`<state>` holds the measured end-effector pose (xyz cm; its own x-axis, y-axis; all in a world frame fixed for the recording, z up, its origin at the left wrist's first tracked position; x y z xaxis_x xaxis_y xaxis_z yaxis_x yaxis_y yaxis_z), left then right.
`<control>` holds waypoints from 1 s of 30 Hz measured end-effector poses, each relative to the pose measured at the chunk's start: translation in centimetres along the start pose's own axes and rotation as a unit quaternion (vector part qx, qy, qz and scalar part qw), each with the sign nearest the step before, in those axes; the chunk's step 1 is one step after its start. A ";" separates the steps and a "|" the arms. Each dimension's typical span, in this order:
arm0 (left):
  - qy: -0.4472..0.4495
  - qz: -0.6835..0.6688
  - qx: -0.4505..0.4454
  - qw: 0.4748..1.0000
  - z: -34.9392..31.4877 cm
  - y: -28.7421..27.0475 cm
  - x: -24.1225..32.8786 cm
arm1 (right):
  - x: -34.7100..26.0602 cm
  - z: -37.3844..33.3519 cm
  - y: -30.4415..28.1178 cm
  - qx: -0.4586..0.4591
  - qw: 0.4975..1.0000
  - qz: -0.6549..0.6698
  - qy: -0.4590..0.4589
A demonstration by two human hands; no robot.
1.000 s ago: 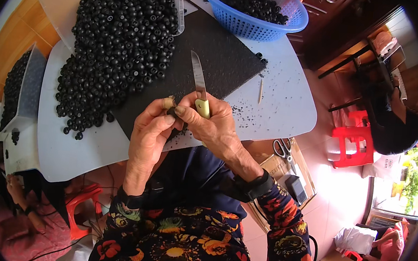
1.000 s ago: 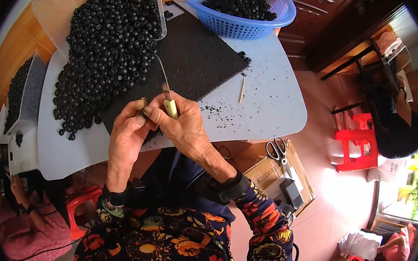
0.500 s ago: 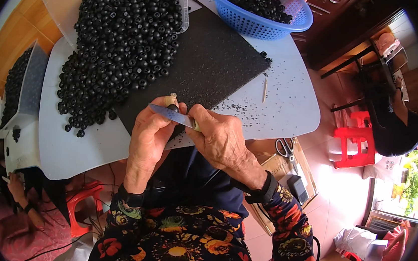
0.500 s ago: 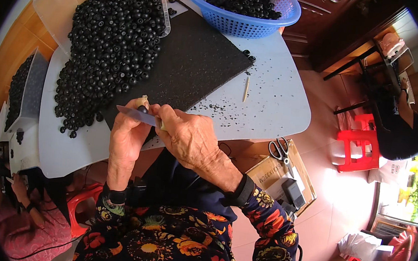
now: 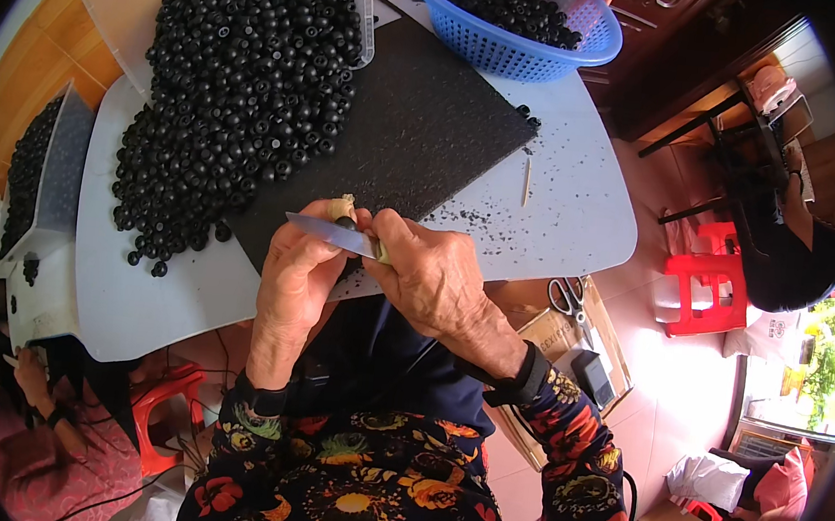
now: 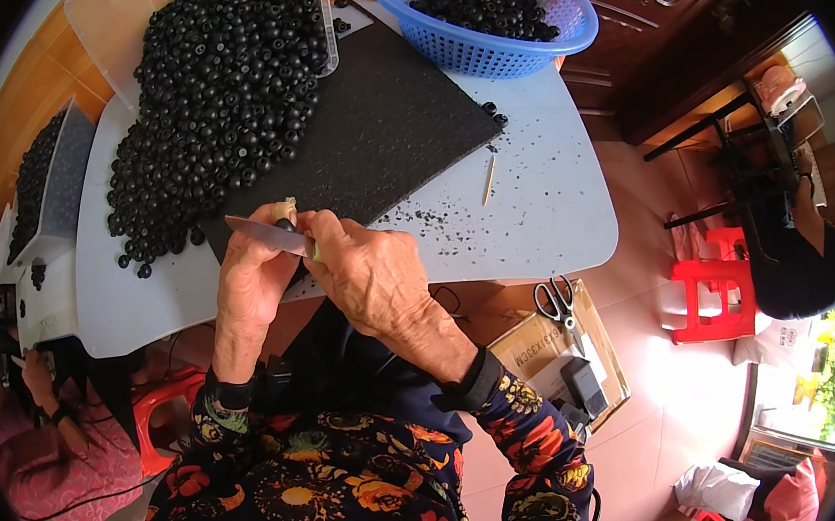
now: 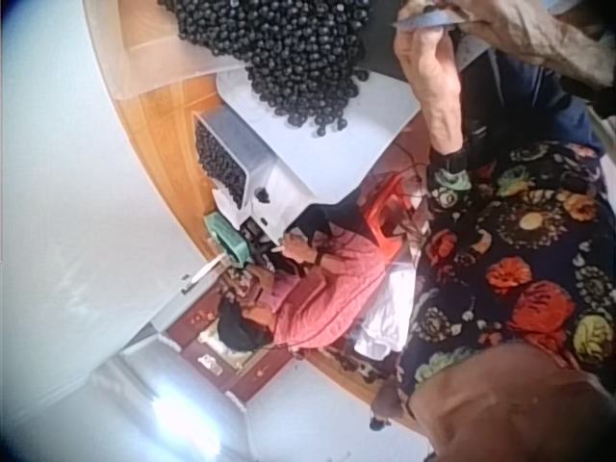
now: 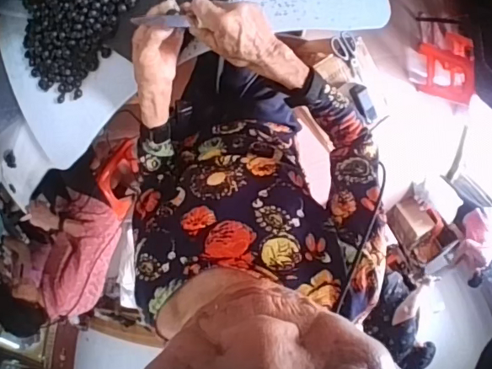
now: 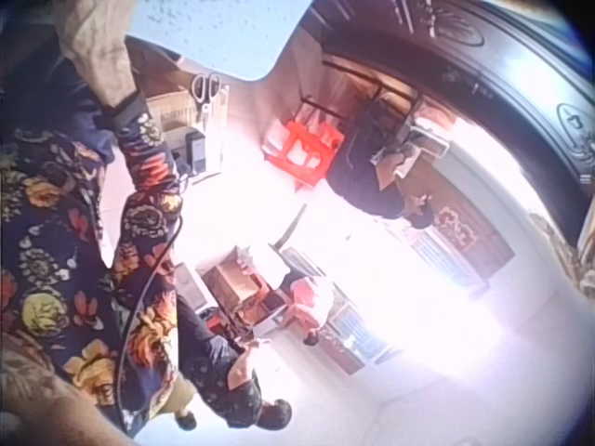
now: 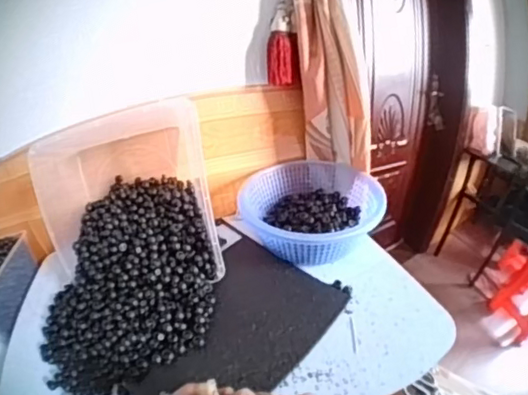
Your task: Peeling small dark fruit using a small knife.
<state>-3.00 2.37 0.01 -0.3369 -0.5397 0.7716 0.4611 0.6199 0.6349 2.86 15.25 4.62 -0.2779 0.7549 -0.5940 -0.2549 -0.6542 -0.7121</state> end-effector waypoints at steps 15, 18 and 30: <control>0.036 0.026 -0.045 0.998 -0.2 2.4 0.5 | 4.4 0.5 -1.3 0.013 0.937 0.292 0.191; 0.036 0.015 -0.039 0.998 -0.1 1.5 0.0 | 2.9 0.3 -0.6 -0.020 0.880 0.426 0.206; 0.075 0.175 0.031 0.981 -0.1 2.1 -0.2 | 2.4 0.0 0.8 0.057 0.884 0.422 0.194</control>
<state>-1.88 3.78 1.17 -0.0405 -0.3629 0.9310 0.4748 0.8128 0.3375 2.00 16.58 2.66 -0.0816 -0.0605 -0.9948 -0.2064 -0.9755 0.0763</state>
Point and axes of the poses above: each hand's wrist, its own z-axis towards the middle knuckle, its own y-axis out of the palm, x = y × z, the point moved 4 cm from there along z, towards the middle knuckle
